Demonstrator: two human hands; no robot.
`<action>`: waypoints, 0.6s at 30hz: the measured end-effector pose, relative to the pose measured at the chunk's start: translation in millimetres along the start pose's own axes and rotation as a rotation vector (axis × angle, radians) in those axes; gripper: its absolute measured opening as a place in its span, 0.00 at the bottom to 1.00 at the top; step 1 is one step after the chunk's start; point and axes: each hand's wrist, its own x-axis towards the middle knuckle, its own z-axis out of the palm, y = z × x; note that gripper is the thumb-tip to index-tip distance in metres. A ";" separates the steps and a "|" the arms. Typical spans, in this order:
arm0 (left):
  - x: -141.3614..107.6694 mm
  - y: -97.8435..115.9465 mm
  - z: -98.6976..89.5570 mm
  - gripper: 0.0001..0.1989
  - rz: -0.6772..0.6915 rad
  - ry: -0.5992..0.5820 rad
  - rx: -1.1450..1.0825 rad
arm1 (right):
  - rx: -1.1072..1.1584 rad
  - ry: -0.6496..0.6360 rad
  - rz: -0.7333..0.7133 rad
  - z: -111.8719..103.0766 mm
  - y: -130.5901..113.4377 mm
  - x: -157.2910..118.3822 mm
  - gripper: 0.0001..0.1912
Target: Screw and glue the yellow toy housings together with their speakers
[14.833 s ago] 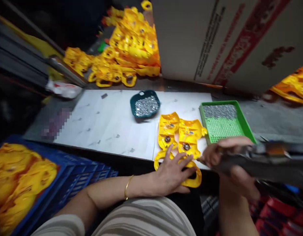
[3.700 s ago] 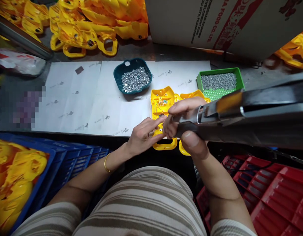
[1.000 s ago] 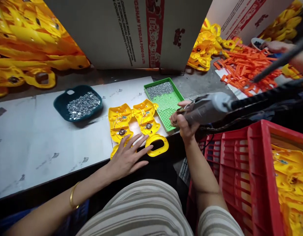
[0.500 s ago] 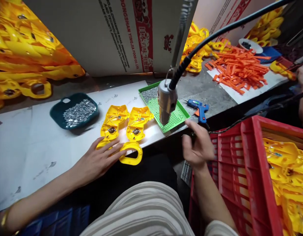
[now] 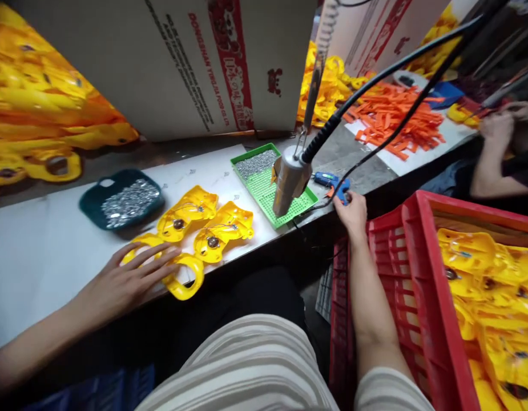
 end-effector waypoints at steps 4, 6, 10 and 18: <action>-9.1 2.9 -9.3 0.17 -0.089 -0.052 -0.053 | -0.071 -0.064 0.095 10.3 1.2 6.0 0.19; -13.9 4.9 -11.9 0.18 -0.116 -0.028 -0.081 | 0.102 -0.006 0.157 11.7 5.9 -2.3 0.20; -7.6 17.3 -13.5 0.17 -0.182 0.132 -0.087 | 0.436 0.136 0.208 4.7 8.9 -56.6 0.23; 108.0 69.1 -10.1 0.44 -0.437 0.296 -0.132 | 0.891 0.188 0.142 -58.0 -41.5 -170.4 0.17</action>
